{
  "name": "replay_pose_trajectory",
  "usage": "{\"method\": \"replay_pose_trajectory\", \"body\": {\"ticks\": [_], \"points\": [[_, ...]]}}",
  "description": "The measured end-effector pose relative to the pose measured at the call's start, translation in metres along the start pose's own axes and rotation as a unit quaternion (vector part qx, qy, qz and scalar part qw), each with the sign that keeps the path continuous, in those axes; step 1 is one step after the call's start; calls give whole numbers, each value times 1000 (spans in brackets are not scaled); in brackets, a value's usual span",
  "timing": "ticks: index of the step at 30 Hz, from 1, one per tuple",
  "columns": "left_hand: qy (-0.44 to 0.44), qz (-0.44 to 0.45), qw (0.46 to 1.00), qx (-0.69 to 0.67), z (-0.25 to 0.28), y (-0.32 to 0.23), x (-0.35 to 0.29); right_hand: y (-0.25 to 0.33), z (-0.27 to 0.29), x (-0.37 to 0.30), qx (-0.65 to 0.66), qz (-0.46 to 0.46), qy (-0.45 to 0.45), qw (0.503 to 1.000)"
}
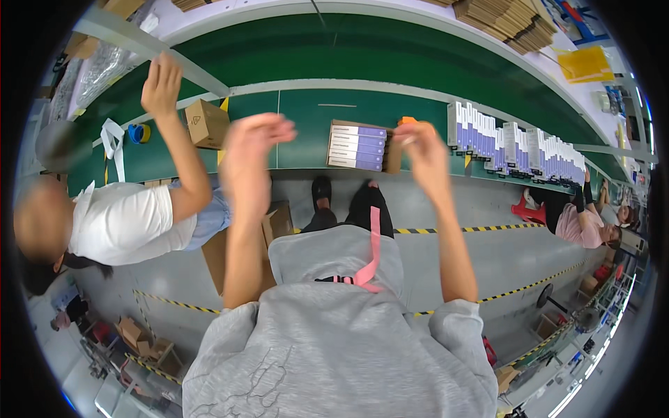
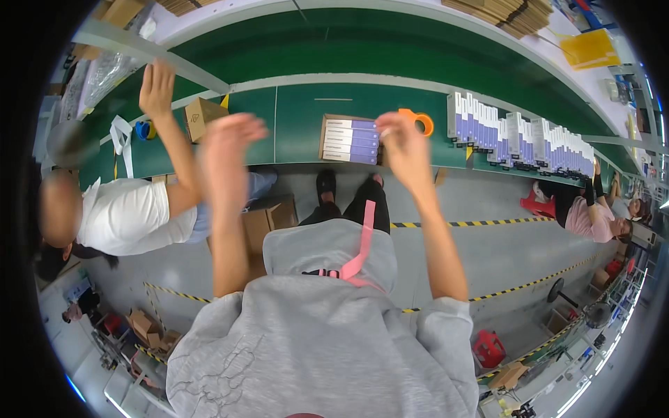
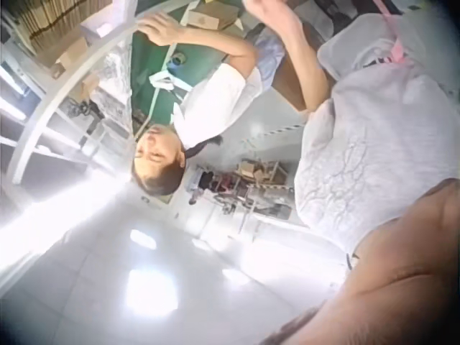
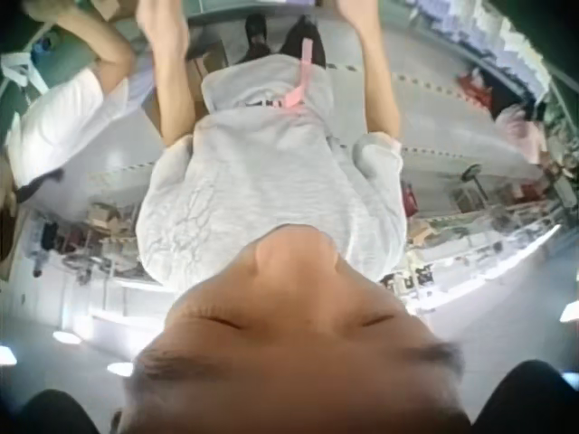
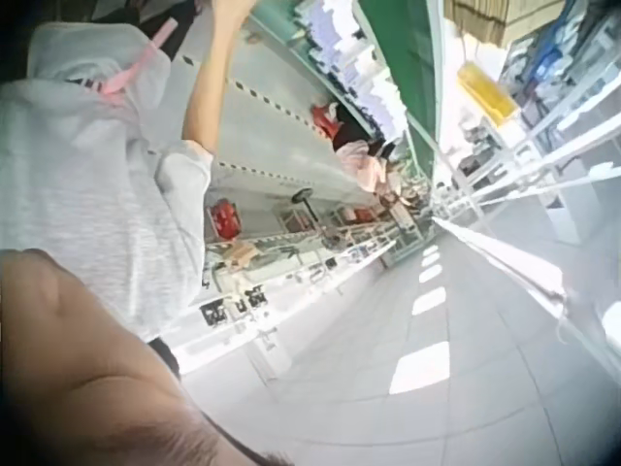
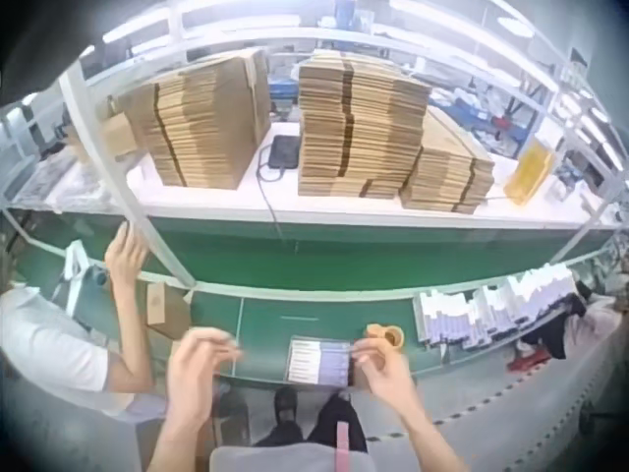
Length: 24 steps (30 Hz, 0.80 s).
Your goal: Assembling, folding, and taping cardboard boxes for product packaging on an industrial production line.
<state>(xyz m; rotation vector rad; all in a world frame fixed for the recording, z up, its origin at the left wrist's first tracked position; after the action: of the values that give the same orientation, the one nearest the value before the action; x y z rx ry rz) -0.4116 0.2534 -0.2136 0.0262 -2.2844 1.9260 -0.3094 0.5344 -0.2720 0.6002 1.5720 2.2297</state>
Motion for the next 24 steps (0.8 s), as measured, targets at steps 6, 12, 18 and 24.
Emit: {"method": "replay_pose_trajectory", "body": {"ticks": [6, 12, 18, 24], "points": [[-54, 167, 942, 286, 27, 292, -41, -237, -80, -6, -116, -164, -41, 979], [17, 142, 918, 371, -19, 329, -61, -292, -100, -9, -254, -84, 13, 963], [21, 175, 897, 406, -20, 325, -69, -195, -77, -16, -310, 104, -1, 945], [32, 76, 898, 431, -42, 282, -66, -266, -23, -15, -143, -243, -7, 960]]}}
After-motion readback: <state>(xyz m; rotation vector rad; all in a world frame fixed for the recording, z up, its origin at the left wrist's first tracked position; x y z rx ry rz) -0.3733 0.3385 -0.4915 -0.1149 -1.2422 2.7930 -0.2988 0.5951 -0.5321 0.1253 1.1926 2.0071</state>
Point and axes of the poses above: each hand's wrist, its own x-axis towards the middle knuckle, its own z-axis out of the back of the hand, y = z × x, the point moved 6 cm from there along x, towards the middle knuckle, and after that the axes turned 12 degrees about -y, right-handed, at the moved point
